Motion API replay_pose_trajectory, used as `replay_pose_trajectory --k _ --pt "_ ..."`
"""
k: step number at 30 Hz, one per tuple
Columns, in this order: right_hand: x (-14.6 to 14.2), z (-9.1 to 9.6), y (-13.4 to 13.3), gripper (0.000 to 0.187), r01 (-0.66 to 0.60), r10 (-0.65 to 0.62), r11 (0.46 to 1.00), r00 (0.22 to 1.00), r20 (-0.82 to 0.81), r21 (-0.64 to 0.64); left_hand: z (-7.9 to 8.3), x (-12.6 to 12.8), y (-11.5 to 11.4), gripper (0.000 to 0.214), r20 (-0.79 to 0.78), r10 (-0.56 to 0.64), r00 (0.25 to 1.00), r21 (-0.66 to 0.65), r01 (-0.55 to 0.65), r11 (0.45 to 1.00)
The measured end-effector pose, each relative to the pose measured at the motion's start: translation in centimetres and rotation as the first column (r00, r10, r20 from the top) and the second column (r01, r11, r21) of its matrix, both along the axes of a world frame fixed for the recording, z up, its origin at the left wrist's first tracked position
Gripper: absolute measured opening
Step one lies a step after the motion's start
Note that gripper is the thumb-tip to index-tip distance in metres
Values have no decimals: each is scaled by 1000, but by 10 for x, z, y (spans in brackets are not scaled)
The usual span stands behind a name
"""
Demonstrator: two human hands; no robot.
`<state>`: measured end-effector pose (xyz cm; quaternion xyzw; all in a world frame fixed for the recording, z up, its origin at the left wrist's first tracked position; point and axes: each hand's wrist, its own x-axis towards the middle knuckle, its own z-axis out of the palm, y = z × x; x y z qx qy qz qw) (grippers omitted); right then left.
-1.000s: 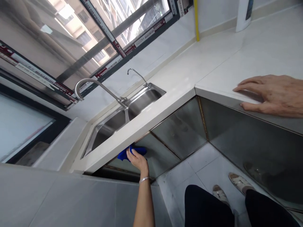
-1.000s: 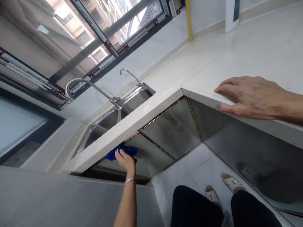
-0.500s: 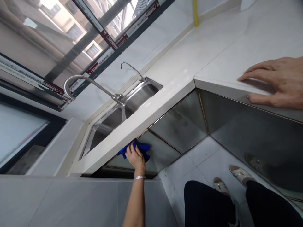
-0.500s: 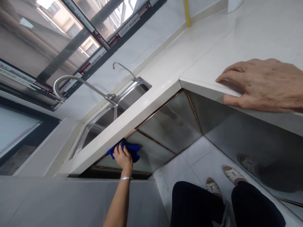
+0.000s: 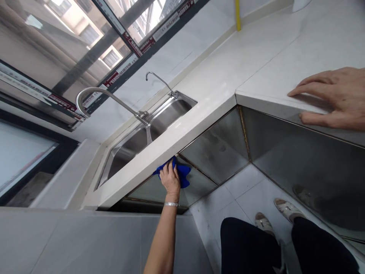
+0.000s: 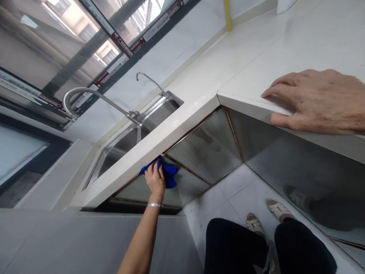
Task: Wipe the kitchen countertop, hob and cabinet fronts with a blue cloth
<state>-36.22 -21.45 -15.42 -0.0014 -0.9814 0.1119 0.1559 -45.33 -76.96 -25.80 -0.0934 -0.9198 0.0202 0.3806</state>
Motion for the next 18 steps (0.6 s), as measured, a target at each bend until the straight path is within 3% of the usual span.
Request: replay_pose_trajectory --k 5,10,18 --pt "3 1 0 72 -71 72 997 994 -80 15 2 -2 14 42 4 4 1000 -13 -4 1000" --pt "2 2 0 71 -77 78 997 995 -59 17 0 -3 28 44 37 21 999 6 -21 1000" --pt "11 -3 9 67 -9 9 1000 999 40 7 14 -2 6 44 207 -67 976 -30 75 997"
